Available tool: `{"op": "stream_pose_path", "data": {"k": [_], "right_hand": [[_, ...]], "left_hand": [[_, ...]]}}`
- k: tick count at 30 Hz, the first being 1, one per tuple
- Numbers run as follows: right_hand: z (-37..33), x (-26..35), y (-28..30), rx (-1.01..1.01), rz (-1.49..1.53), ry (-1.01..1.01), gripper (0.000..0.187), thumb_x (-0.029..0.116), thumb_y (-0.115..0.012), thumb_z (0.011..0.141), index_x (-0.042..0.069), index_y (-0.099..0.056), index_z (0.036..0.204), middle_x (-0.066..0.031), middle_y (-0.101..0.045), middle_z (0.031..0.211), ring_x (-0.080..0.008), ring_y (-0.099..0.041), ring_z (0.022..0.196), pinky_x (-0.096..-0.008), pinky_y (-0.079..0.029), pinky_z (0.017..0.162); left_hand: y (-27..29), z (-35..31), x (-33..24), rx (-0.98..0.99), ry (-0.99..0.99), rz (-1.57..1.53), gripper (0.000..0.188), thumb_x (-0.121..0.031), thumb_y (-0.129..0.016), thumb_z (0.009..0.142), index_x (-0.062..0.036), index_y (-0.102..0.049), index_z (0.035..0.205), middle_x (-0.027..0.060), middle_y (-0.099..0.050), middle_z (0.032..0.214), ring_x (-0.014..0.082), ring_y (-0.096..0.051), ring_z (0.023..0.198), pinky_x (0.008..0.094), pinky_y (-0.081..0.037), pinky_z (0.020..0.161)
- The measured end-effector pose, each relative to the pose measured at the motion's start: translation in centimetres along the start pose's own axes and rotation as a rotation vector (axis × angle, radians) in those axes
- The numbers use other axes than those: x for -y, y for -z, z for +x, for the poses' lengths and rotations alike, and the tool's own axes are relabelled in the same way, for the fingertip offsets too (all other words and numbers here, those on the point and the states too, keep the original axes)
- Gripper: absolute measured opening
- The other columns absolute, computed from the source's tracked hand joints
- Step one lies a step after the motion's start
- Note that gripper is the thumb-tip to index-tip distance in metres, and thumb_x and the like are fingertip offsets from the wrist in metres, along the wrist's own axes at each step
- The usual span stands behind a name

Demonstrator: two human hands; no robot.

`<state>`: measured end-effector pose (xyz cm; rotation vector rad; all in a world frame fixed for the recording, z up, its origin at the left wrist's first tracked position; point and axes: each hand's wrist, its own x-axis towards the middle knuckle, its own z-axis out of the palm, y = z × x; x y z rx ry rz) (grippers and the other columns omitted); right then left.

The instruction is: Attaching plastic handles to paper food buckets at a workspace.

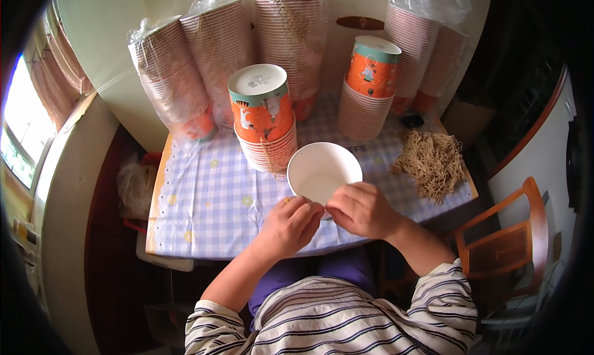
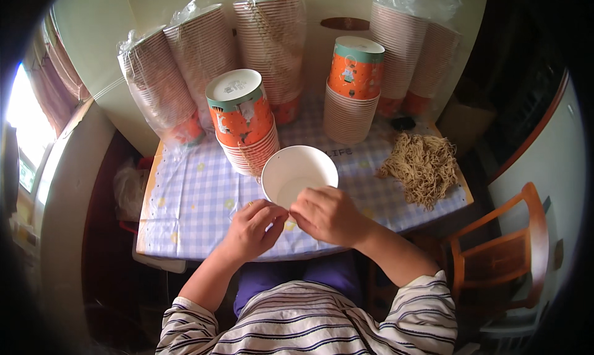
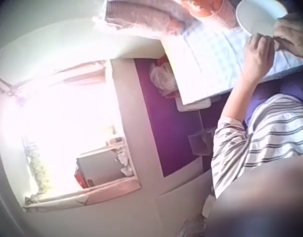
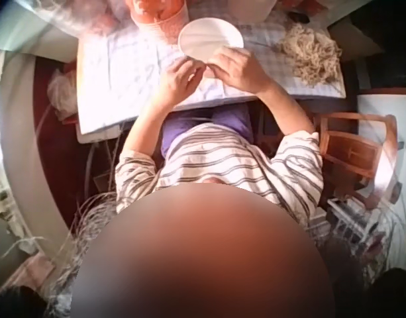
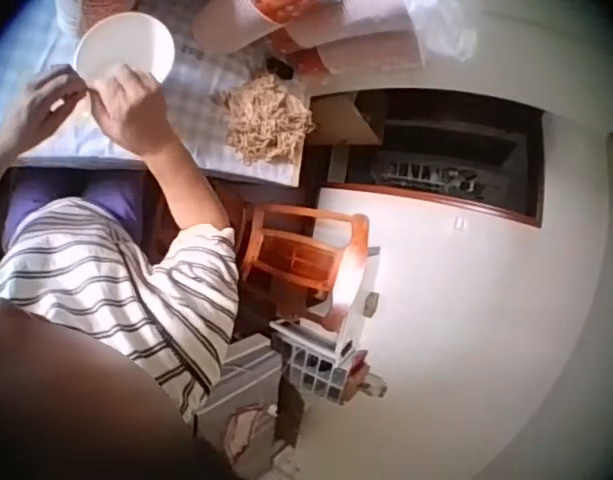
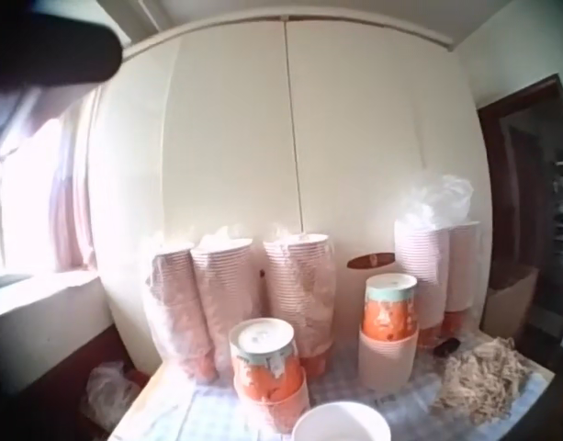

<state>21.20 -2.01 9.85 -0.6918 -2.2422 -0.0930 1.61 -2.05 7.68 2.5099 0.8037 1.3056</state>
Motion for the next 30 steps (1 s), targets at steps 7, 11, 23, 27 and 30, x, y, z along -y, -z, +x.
{"op": "stream_pose_path", "data": {"k": [7, 11, 23, 27, 30], "right_hand": [[1.9, -4.4, -2.7, 0.098, 0.347, -0.403, 0.005, 0.005, -0.065, 0.075, 0.001, -0.063, 0.079, -0.0092, -0.062, 0.077, -0.0203, -0.061, 0.067, -0.0304, -0.048, 0.060], [2.7, -7.9, -5.6, 0.031, 0.352, -0.593, 0.007, 0.007, -0.063, 0.075, 0.000, -0.062, 0.076, -0.0090, -0.063, 0.071, -0.0157, -0.061, 0.067, -0.0293, -0.047, 0.061], [3.3, -9.8, -8.7, 0.153, 0.219, -0.660, 0.009, 0.010, -0.060, 0.071, 0.003, -0.061, 0.066, -0.0139, -0.062, 0.069, -0.0303, -0.061, 0.066, -0.0398, -0.048, 0.060], [3.2, -9.1, -9.4, 0.164, 0.253, -0.641, 0.009, 0.011, -0.060, 0.072, 0.003, -0.061, 0.067, -0.0140, -0.062, 0.073, -0.0301, -0.061, 0.067, -0.0395, -0.048, 0.062], [3.2, -9.0, -9.8, 0.193, 0.257, -0.645, 0.009, 0.011, -0.060, 0.072, 0.003, -0.061, 0.069, -0.0141, -0.063, 0.077, -0.0305, -0.061, 0.070, -0.0394, -0.048, 0.064]], "left_hand": [[-0.2, 2.6, 5.2, 0.019, -0.190, 0.292, 0.017, -0.005, -0.064, 0.070, -0.0071, -0.058, 0.086, 0.0040, -0.054, 0.077, 0.0201, -0.055, 0.066, 0.0326, -0.043, 0.059], [-1.3, 3.0, 8.9, -0.074, 0.397, 0.078, 0.016, -0.011, -0.063, 0.076, -0.0027, -0.061, 0.090, 0.0147, -0.059, 0.089, 0.0315, -0.059, 0.081, 0.0391, -0.049, 0.073], [-2.2, 1.4, 11.6, 0.039, 0.794, -0.339, 0.027, -0.011, -0.058, 0.076, 0.0021, -0.063, 0.099, 0.0083, -0.063, 0.073, 0.0147, -0.059, 0.064, 0.0278, -0.048, 0.058], [-1.6, 1.4, 11.3, 0.031, 0.916, -0.710, 0.021, -0.013, -0.052, 0.089, 0.0029, -0.062, 0.098, 0.0016, -0.057, 0.068, 0.0077, -0.052, 0.057, 0.0224, -0.041, 0.049], [-1.8, 1.2, 11.8, 0.028, 0.906, -0.706, 0.020, -0.012, -0.049, 0.093, 0.0030, -0.061, 0.098, 0.0003, -0.055, 0.067, 0.0066, -0.048, 0.054, 0.0213, -0.038, 0.047]]}}
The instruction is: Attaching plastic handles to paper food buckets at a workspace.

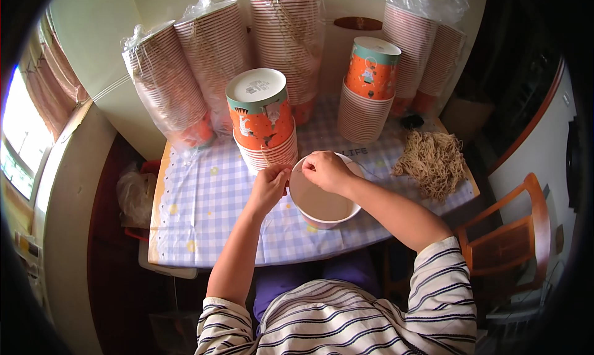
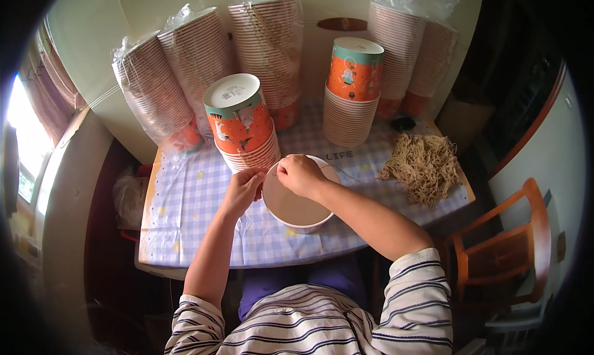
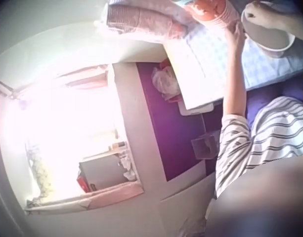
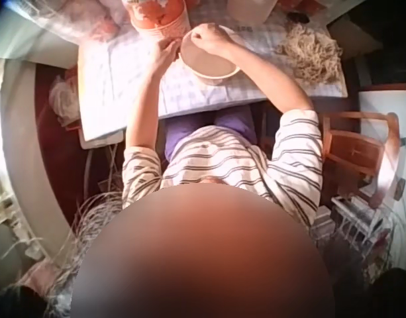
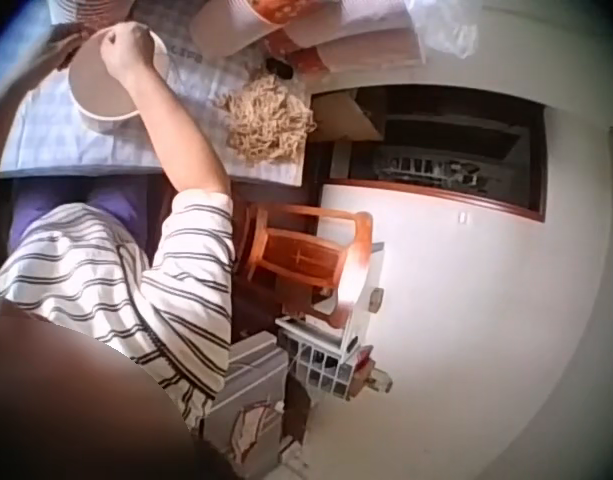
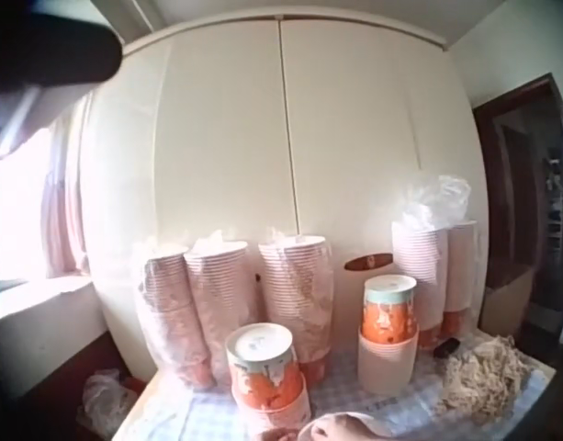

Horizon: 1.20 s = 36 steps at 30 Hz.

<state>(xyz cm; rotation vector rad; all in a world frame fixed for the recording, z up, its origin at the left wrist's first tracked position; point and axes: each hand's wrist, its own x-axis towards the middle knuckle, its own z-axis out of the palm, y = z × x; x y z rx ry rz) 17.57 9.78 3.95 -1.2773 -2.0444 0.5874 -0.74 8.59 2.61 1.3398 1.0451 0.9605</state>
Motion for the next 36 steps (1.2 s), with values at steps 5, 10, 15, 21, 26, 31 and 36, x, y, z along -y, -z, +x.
{"op": "stream_pose_path", "data": {"k": [5, 10, 15, 21, 26, 31, 36], "right_hand": [[0.0, 0.3, 0.0, -0.034, -0.060, 0.011, 0.010, 0.012, -0.059, 0.073, 0.003, -0.061, 0.069, -0.0136, -0.062, 0.076, -0.0316, -0.060, 0.071, -0.0405, -0.048, 0.064], [0.1, 0.2, 0.1, -0.031, -0.069, 0.012, 0.010, 0.012, -0.059, 0.073, 0.003, -0.061, 0.068, -0.0136, -0.062, 0.076, -0.0316, -0.060, 0.071, -0.0407, -0.048, 0.064], [0.3, 0.1, -0.1, -0.014, -0.070, -0.009, 0.009, 0.012, -0.059, 0.072, 0.003, -0.061, 0.069, -0.0138, -0.062, 0.077, -0.0318, -0.061, 0.073, -0.0408, -0.048, 0.065], [0.4, 0.1, -0.2, -0.009, -0.076, -0.004, 0.010, 0.012, -0.059, 0.072, 0.003, -0.062, 0.069, -0.0145, -0.063, 0.076, -0.0319, -0.062, 0.073, -0.0406, -0.049, 0.065], [0.5, 0.2, -0.5, -0.024, -0.063, -0.015, 0.010, 0.012, -0.059, 0.072, 0.004, -0.062, 0.066, -0.0142, -0.063, 0.070, -0.0317, -0.062, 0.067, -0.0411, -0.049, 0.062], [0.5, 0.4, -0.5, -0.005, -0.042, -0.060, 0.011, 0.013, -0.059, 0.072, 0.004, -0.064, 0.068, -0.0140, -0.064, 0.070, -0.0306, -0.063, 0.068, -0.0405, -0.049, 0.063], [0.6, 0.9, -0.3, 0.049, -0.036, -0.106, 0.012, 0.013, -0.061, 0.074, 0.003, -0.067, 0.075, -0.0153, -0.065, 0.076, -0.0288, -0.064, 0.072, -0.0370, -0.050, 0.065]], "left_hand": [[0.5, 0.7, 1.4, -0.020, -0.020, 0.056, 0.021, -0.013, -0.048, 0.093, 0.0026, -0.062, 0.097, 0.0002, -0.056, 0.068, 0.0057, -0.047, 0.055, 0.0205, -0.038, 0.049], [0.6, 1.2, 1.3, 0.001, -0.021, 0.072, 0.021, -0.013, -0.049, 0.093, 0.0021, -0.063, 0.097, -0.0001, -0.058, 0.070, 0.0052, -0.047, 0.056, 0.0201, -0.038, 0.049], [0.6, 1.7, 1.3, 0.022, -0.042, 0.139, 0.020, -0.013, -0.049, 0.093, 0.0007, -0.063, 0.097, -0.0009, -0.058, 0.071, 0.0046, -0.047, 0.056, 0.0198, -0.038, 0.049], [0.6, 2.2, 1.6, 0.036, -0.040, 0.129, 0.020, -0.010, -0.049, 0.089, 0.0011, -0.065, 0.094, 0.0015, -0.061, 0.069, 0.0068, -0.051, 0.057, 0.0229, -0.043, 0.053], [0.7, 2.4, 1.7, 0.059, -0.058, 0.101, 0.019, -0.008, -0.050, 0.088, 0.0010, -0.066, 0.094, 0.0013, -0.061, 0.069, 0.0067, -0.051, 0.058, 0.0227, -0.044, 0.054], [0.7, 2.1, 0.7, 0.098, -0.057, 0.120, 0.018, -0.006, -0.052, 0.086, 0.0014, -0.066, 0.095, 0.0015, -0.060, 0.068, 0.0071, -0.052, 0.060, 0.0238, -0.045, 0.056], [0.8, 2.0, -1.0, 0.153, -0.091, 0.434, 0.016, -0.007, -0.054, 0.083, 0.0003, -0.065, 0.092, 0.0038, -0.061, 0.066, 0.0088, -0.054, 0.060, 0.0256, -0.045, 0.055]]}}
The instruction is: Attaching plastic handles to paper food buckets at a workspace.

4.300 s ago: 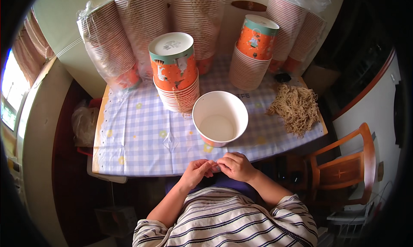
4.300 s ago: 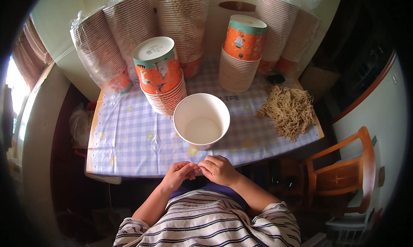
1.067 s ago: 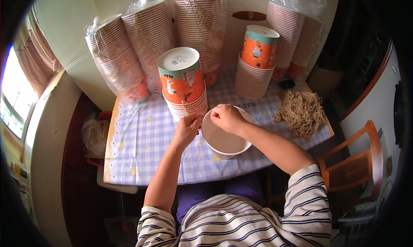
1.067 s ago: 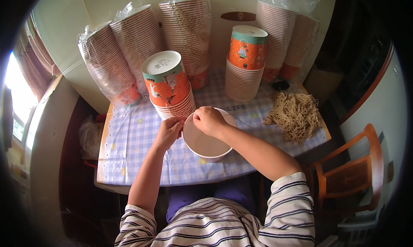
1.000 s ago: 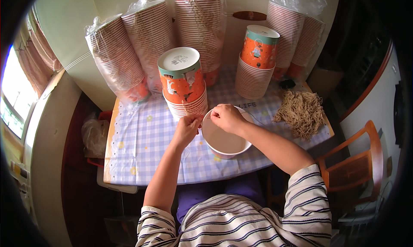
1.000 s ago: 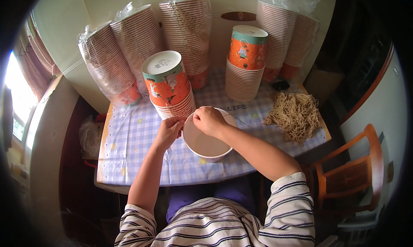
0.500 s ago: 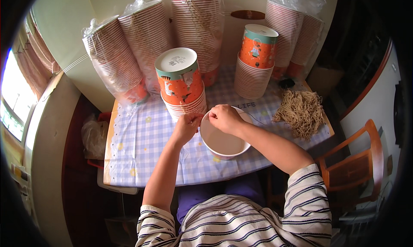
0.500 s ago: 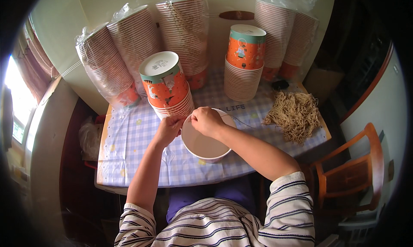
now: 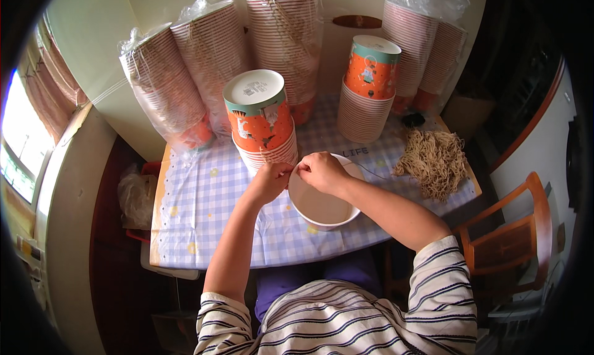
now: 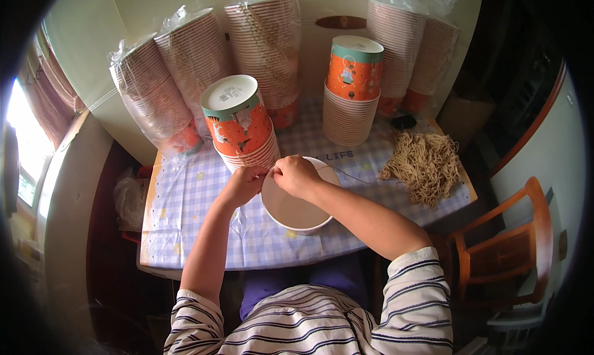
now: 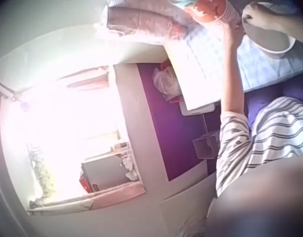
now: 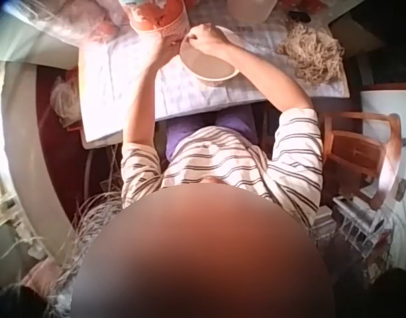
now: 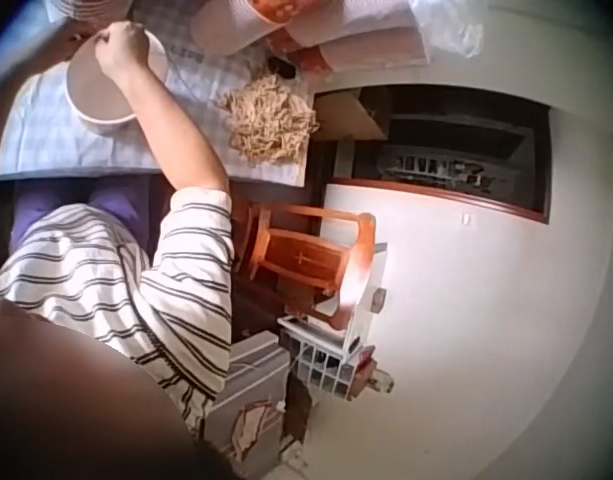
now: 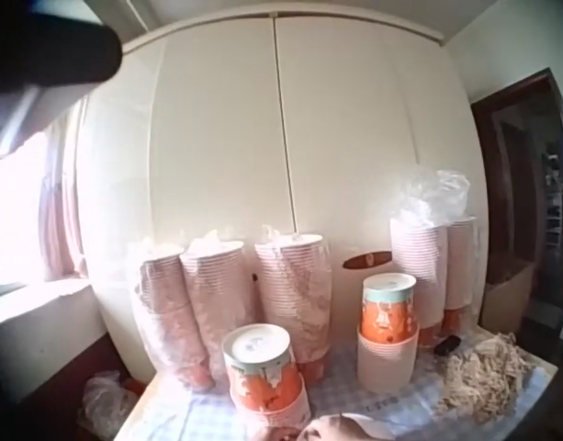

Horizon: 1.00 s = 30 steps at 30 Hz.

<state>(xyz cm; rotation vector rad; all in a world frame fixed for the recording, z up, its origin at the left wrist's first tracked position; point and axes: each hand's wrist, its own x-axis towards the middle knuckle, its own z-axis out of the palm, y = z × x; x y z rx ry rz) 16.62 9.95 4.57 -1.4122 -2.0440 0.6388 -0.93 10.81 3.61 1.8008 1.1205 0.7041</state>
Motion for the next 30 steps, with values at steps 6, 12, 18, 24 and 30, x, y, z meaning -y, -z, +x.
{"op": "stream_pose_path", "data": {"k": [6, 12, 18, 24, 30], "right_hand": [[-0.6, -0.2, 1.1, 0.020, 0.106, -0.017, 0.015, 0.018, -0.063, 0.076, 0.003, -0.064, 0.082, -0.0134, -0.066, 0.076, -0.0280, -0.064, 0.072, -0.0377, -0.050, 0.065], [-5.4, 4.4, 6.3, 0.119, 0.032, 0.012, 0.021, 0.019, -0.067, 0.078, 0.002, -0.059, 0.088, -0.0099, -0.061, 0.073, -0.0197, -0.061, 0.066, -0.0331, -0.048, 0.061], [-13.7, 8.0, 4.3, 0.124, -0.215, 0.361, 0.024, 0.027, -0.067, 0.077, 0.005, -0.056, 0.076, -0.0095, -0.054, 0.074, -0.0264, -0.060, 0.067, -0.0355, -0.050, 0.058], [-15.6, 6.8, -0.2, -0.114, -0.211, 0.310, 0.015, 0.014, -0.069, 0.073, 0.006, -0.056, 0.074, -0.0077, -0.054, 0.072, -0.0243, -0.059, 0.063, -0.0346, -0.048, 0.056], [-14.4, 2.7, -2.2, -0.334, -0.192, 0.248, 0.010, 0.008, -0.067, 0.073, 0.004, -0.061, 0.081, -0.0093, -0.061, 0.076, -0.0286, -0.061, 0.068, -0.0369, -0.049, 0.059]], "left_hand": [[0.1, -0.1, 0.6, 0.049, -0.004, 0.075, 0.014, -0.009, -0.052, 0.086, 0.0013, -0.061, 0.087, 0.0026, -0.060, 0.071, 0.0094, -0.055, 0.064, 0.0255, -0.047, 0.058], [-0.3, -2.4, 2.7, 0.088, 0.288, -0.636, 0.010, -0.010, -0.050, 0.089, -0.0016, -0.055, 0.091, 0.0070, -0.061, 0.082, 0.0166, -0.061, 0.069, 0.0298, -0.051, 0.065], [-1.7, -7.0, 4.1, 0.121, 0.381, -1.108, 0.013, -0.015, -0.046, 0.091, -0.0042, -0.054, 0.092, 0.0129, -0.061, 0.086, 0.0254, -0.063, 0.078, 0.0363, -0.051, 0.072], [-3.8, -10.1, 4.9, 0.065, 0.321, -1.395, 0.016, -0.017, -0.044, 0.092, -0.0050, -0.055, 0.091, 0.0143, -0.061, 0.093, 0.0284, -0.062, 0.088, 0.0391, -0.049, 0.082], [-6.0, -10.6, 4.3, 0.072, 0.108, -1.296, 0.018, -0.017, -0.044, 0.093, -0.0066, -0.058, 0.090, 0.0148, -0.061, 0.104, 0.0261, -0.058, 0.104, 0.0393, -0.042, 0.093]]}}
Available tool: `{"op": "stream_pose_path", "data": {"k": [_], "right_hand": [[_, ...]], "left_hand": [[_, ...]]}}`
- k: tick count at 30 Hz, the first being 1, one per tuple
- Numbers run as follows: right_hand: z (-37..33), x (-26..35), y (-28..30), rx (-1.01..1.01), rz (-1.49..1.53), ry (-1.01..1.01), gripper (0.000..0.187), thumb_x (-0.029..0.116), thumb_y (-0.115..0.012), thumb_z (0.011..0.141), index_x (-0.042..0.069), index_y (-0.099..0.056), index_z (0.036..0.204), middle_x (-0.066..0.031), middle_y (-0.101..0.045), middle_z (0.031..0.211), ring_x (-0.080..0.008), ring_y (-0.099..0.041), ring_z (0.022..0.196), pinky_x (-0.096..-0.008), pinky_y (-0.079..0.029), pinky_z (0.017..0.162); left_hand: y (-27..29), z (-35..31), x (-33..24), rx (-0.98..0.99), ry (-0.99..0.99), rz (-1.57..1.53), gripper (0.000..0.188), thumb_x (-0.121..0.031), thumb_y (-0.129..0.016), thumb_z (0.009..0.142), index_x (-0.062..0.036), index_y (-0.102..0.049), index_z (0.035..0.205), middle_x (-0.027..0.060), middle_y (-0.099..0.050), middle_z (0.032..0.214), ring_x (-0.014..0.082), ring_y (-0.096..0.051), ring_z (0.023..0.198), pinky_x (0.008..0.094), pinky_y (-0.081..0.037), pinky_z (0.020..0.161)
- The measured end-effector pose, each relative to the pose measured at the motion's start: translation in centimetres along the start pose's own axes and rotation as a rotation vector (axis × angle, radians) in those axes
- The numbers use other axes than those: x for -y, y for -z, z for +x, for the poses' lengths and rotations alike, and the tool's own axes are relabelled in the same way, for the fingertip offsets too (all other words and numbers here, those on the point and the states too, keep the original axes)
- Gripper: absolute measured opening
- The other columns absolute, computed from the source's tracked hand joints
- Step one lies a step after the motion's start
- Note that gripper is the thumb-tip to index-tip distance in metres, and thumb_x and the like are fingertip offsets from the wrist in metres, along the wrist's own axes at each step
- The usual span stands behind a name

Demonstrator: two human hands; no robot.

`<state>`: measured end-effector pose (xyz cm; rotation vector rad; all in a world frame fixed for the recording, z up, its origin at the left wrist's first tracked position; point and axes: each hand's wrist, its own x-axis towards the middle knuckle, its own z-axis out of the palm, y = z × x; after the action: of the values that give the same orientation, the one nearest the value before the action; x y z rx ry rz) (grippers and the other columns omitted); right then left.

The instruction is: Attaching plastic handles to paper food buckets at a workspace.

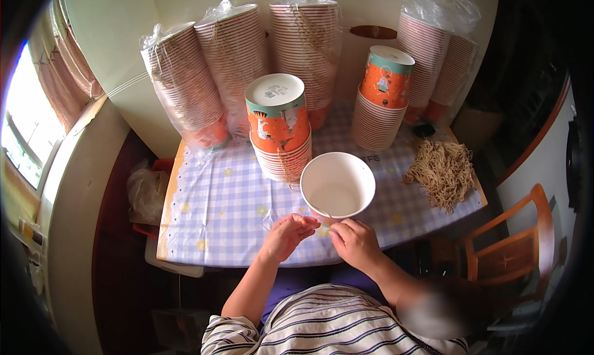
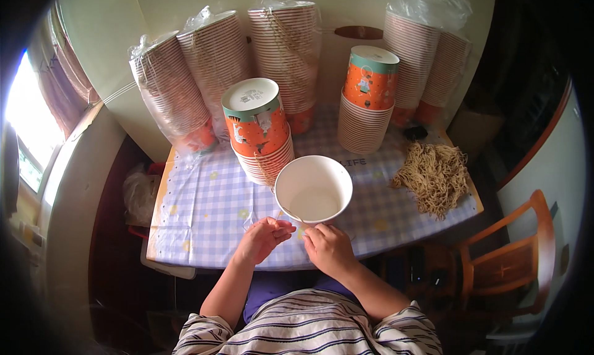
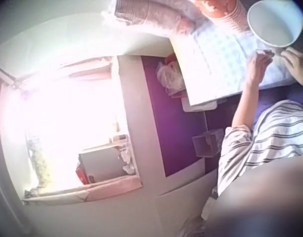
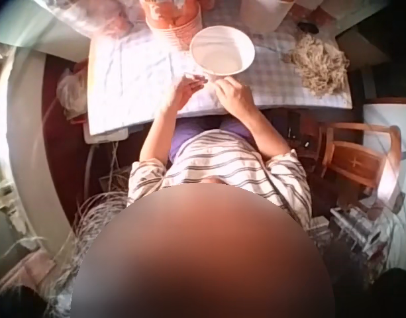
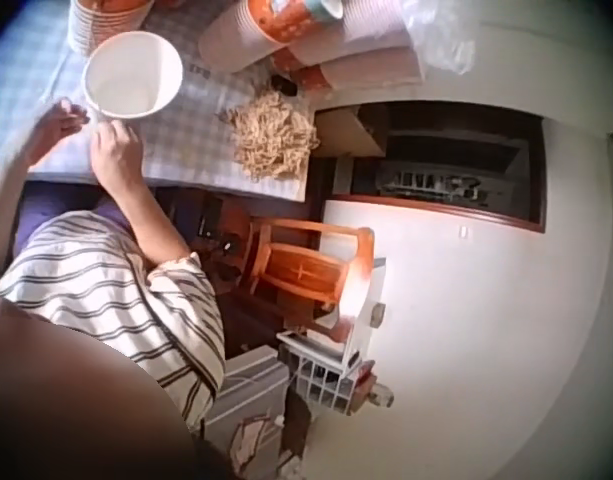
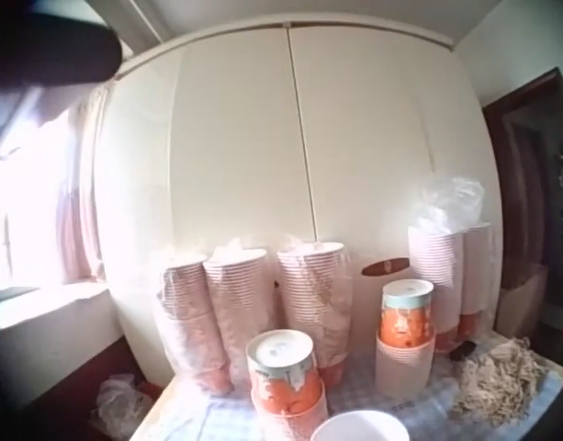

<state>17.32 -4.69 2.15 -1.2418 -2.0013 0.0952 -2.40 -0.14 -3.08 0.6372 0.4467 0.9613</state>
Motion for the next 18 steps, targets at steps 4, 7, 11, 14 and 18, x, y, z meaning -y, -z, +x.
{"op": "stream_pose_path", "data": {"k": [4, 7, 11, 14, 18], "right_hand": [[-1.1, -1.2, -2.5, 0.060, 0.280, -0.085, 0.007, 0.009, -0.065, 0.076, 0.003, -0.062, 0.080, -0.0128, -0.062, 0.072, -0.0298, -0.061, 0.065, -0.0376, -0.049, 0.059], [-1.9, -0.8, -4.6, 0.187, 0.578, -0.258, 0.010, 0.011, -0.063, 0.082, 0.001, -0.065, 0.085, -0.0109, -0.064, 0.071, -0.0204, -0.062, 0.063, -0.0316, -0.047, 0.057], [-2.6, -0.3, -6.2, 0.227, 0.794, -0.363, 0.010, 0.010, -0.063, 0.083, 0.001, -0.065, 0.085, -0.0082, -0.063, 0.069, -0.0129, -0.059, 0.063, -0.0284, -0.046, 0.059], [-2.5, -0.1, -5.6, 0.194, 0.722, -0.378, 0.009, 0.009, -0.065, 0.081, 0.001, -0.066, 0.084, -0.0084, -0.065, 0.075, -0.0147, -0.061, 0.068, -0.0273, -0.047, 0.063], [-1.8, 0.2, -4.8, -0.036, 0.599, -0.314, 0.009, 0.007, -0.066, 0.079, -0.001, -0.062, 0.079, -0.0074, -0.064, 0.077, -0.0155, -0.062, 0.071, -0.0275, -0.048, 0.065]], "left_hand": [[-1.2, 0.3, 1.1, -0.002, -0.048, 0.114, 0.013, -0.012, -0.047, 0.091, -0.0056, -0.058, 0.089, 0.0124, -0.062, 0.105, 0.0208, -0.057, 0.100, 0.0350, -0.041, 0.093], [-1.5, 0.3, 1.8, -0.030, -0.061, 0.158, 0.010, -0.008, -0.047, 0.090, -0.0039, -0.057, 0.086, 0.0118, -0.061, 0.103, 0.0182, -0.058, 0.095, 0.0323, -0.044, 0.089], [-1.4, -0.5, 2.0, -0.047, -0.025, 0.131, 0.010, -0.007, -0.048, 0.090, -0.0025, -0.056, 0.086, 0.0110, -0.062, 0.099, 0.0167, -0.059, 0.090, 0.0305, -0.046, 0.083], [-0.5, -1.0, 2.4, -0.125, -0.081, 0.123, 0.011, -0.007, -0.048, 0.090, -0.0016, -0.056, 0.086, 0.0094, -0.062, 0.093, 0.0162, -0.059, 0.085, 0.0308, -0.048, 0.079], [-0.6, -1.6, 2.7, -0.190, -0.229, 0.317, 0.009, -0.006, -0.051, 0.089, 0.0002, -0.057, 0.089, 0.0069, -0.062, 0.085, 0.0144, -0.060, 0.079, 0.0289, -0.049, 0.075]]}}
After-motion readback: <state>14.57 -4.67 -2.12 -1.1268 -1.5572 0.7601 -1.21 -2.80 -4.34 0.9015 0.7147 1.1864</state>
